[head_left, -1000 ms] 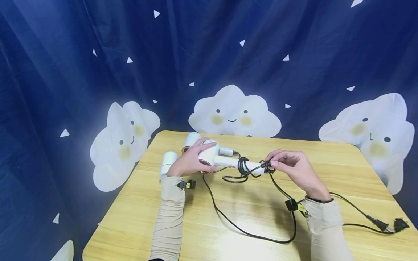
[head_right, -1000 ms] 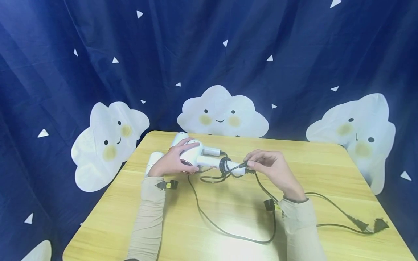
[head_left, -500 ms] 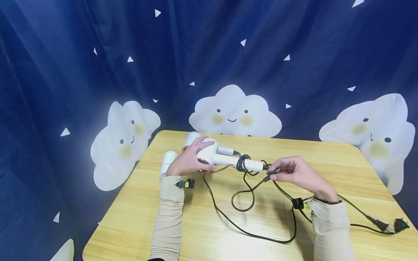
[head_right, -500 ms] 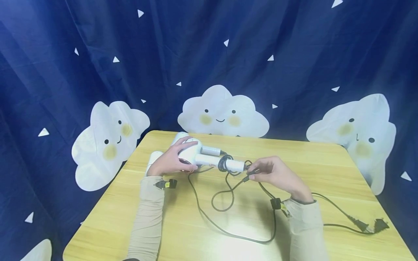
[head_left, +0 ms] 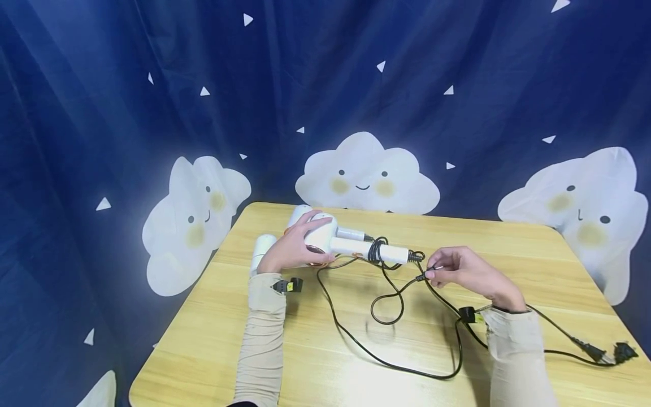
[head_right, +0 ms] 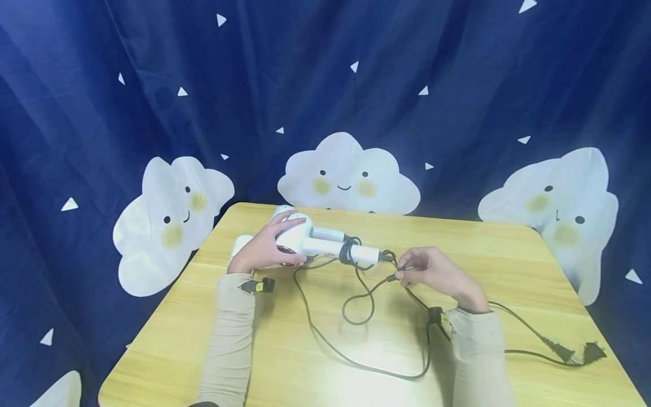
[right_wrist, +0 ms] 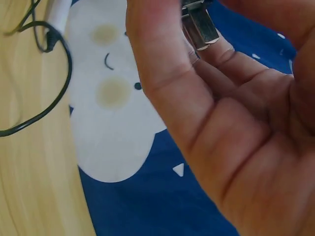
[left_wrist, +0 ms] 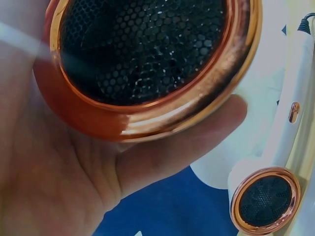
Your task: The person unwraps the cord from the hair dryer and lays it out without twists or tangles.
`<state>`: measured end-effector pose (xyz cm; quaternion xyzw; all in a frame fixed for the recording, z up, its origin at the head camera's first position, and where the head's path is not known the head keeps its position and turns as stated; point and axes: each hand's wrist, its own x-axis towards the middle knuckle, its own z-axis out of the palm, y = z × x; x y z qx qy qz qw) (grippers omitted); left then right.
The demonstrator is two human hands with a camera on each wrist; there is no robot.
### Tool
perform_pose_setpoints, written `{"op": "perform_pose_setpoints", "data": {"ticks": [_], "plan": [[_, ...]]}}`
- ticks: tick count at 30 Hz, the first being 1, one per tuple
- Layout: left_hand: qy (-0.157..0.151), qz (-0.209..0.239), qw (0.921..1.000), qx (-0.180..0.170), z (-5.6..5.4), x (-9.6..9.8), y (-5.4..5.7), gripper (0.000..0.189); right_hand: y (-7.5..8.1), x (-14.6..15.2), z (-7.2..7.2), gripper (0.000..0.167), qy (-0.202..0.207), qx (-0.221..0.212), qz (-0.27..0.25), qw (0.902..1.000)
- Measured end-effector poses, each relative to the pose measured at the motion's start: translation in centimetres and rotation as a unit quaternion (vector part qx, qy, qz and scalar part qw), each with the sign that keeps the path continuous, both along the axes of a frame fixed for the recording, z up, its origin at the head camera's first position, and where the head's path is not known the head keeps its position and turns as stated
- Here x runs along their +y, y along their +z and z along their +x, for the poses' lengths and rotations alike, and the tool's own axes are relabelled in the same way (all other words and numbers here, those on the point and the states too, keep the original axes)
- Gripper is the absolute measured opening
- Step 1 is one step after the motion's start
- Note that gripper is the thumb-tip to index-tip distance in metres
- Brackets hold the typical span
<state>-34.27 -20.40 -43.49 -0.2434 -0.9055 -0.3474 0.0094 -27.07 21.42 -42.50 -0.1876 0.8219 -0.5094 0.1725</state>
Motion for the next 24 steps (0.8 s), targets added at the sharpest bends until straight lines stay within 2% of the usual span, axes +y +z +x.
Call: {"op": "perform_pose_setpoints", "data": {"ticks": [5, 10, 18, 22, 24], "plan": [[-0.002, 0.002, 1.0000, 0.005, 0.0, 0.0, 0.1, 0.092, -1.3, -0.1, -0.9, 0.031, -0.022, -0.036, -0.013, 0.9990], [-0.001, -0.002, 0.9999, 0.010, 0.1, 0.2, 0.3, 0.091, -2.0, -0.6, -1.4, 0.032, -0.075, -0.052, -0.039, 0.9951], [-0.010, -0.009, 0.9999, 0.006, 0.5, 0.7, 0.8, 0.089, -2.4, -1.2, -1.9, 0.020, -0.156, -0.013, -0.096, 0.9830], [-0.021, -0.008, 0.9997, -0.003, 0.6, 0.9, 0.8, 0.089, -2.5, -1.8, -2.0, 0.023, -0.202, 0.014, -0.122, 0.9716], [-0.025, -0.012, 0.9996, -0.003, 0.6, 1.1, 0.8, 0.089, -2.6, -2.1, -2.1, 0.024, -0.224, 0.022, -0.154, 0.9620]]}}
